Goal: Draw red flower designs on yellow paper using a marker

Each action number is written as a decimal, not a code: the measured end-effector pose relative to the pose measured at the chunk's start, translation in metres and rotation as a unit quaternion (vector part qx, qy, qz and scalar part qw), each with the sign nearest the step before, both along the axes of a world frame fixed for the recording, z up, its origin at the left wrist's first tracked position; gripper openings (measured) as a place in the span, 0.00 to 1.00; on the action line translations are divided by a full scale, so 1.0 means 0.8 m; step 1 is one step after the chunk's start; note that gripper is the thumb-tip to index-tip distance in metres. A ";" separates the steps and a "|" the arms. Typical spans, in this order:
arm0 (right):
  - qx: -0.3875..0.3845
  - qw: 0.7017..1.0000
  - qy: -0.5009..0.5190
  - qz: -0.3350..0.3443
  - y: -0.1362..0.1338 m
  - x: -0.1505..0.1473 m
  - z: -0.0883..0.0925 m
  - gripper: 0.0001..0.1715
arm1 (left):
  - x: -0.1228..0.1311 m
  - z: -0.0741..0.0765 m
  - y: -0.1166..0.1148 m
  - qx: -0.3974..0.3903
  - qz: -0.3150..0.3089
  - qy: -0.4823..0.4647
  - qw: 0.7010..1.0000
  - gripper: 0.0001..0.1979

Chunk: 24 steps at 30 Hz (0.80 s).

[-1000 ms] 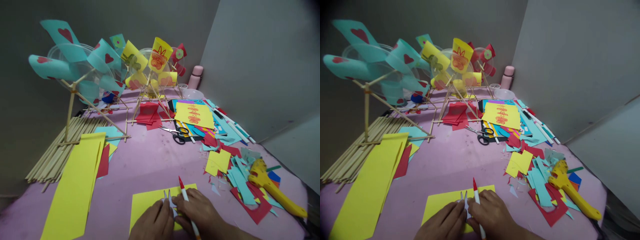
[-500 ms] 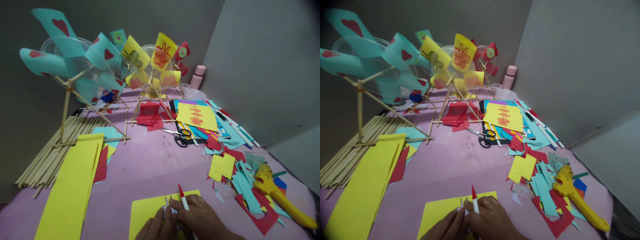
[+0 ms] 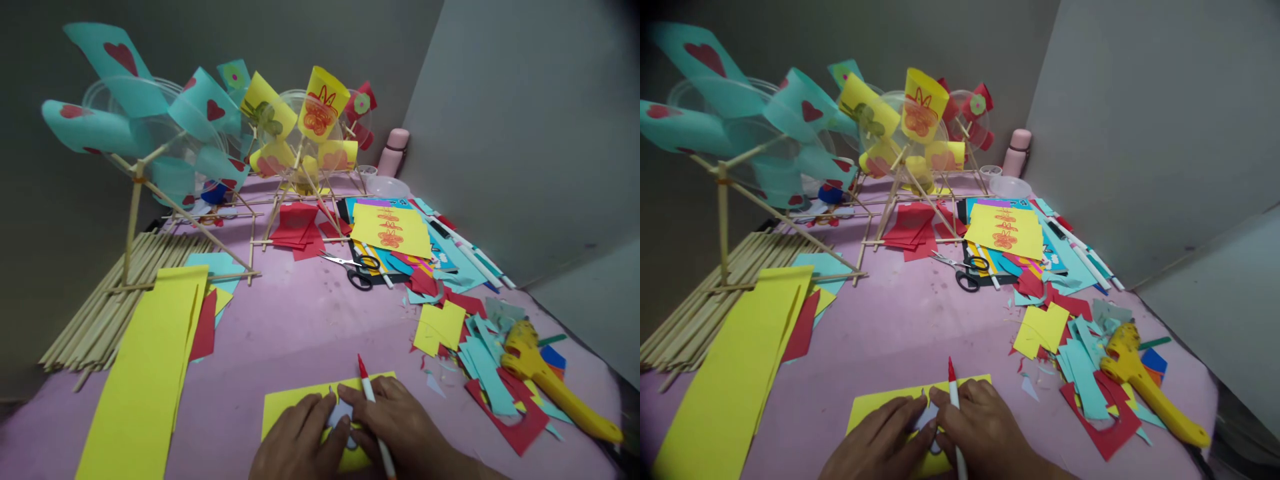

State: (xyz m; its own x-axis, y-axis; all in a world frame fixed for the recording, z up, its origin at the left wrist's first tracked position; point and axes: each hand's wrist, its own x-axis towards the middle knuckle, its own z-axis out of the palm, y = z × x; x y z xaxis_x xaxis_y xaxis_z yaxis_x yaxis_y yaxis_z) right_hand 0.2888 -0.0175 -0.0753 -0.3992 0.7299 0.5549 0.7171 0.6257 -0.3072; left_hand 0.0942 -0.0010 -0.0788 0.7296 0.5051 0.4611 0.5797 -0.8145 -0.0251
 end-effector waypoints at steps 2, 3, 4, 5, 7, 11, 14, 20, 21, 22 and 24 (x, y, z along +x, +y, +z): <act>0.006 1.000 0.014 0.013 -0.001 0.001 0.003 0.14 | -0.002 0.010 0.004 -0.003 -0.017 -0.011 1.000 0.18; 0.003 1.000 0.015 0.019 -0.002 0.001 0.003 0.14 | -0.003 0.014 0.005 0.000 -0.020 -0.020 1.000 0.17; -0.002 1.000 0.013 0.021 -0.002 0.001 0.003 0.14 | -0.004 0.017 0.005 0.002 -0.022 -0.028 0.999 0.17; -0.008 1.000 0.010 0.022 -0.003 0.001 0.003 0.15 | -0.004 0.018 0.005 0.003 -0.020 -0.034 0.999 0.17; -0.020 1.000 0.005 0.023 -0.003 0.001 0.003 0.16 | -0.002 0.018 0.004 0.007 -0.012 -0.048 0.999 0.18; -0.034 0.999 0.002 0.024 -0.003 0.001 0.005 0.15 | 0.004 0.016 0.002 0.024 -0.024 -0.051 0.998 0.19; -0.037 0.999 0.004 0.021 -0.004 0.002 0.009 0.16 | 0.006 0.017 0.000 0.028 -0.036 -0.043 0.998 0.20; -0.041 0.999 0.002 0.018 -0.005 0.002 0.009 0.15 | 0.002 0.005 -0.015 0.057 -0.027 0.035 0.997 0.19; -0.037 0.999 0.002 0.019 -0.005 0.002 0.008 0.15 | 0.001 0.000 -0.018 0.062 -0.024 0.044 0.997 0.17; -0.033 0.999 0.002 0.020 -0.005 0.001 0.008 0.15 | 0.000 -0.005 -0.020 0.065 -0.022 0.051 0.996 0.16; -0.030 0.999 0.009 0.022 -0.005 0.002 0.009 0.15 | -0.001 -0.015 -0.023 0.071 -0.019 0.058 0.996 0.14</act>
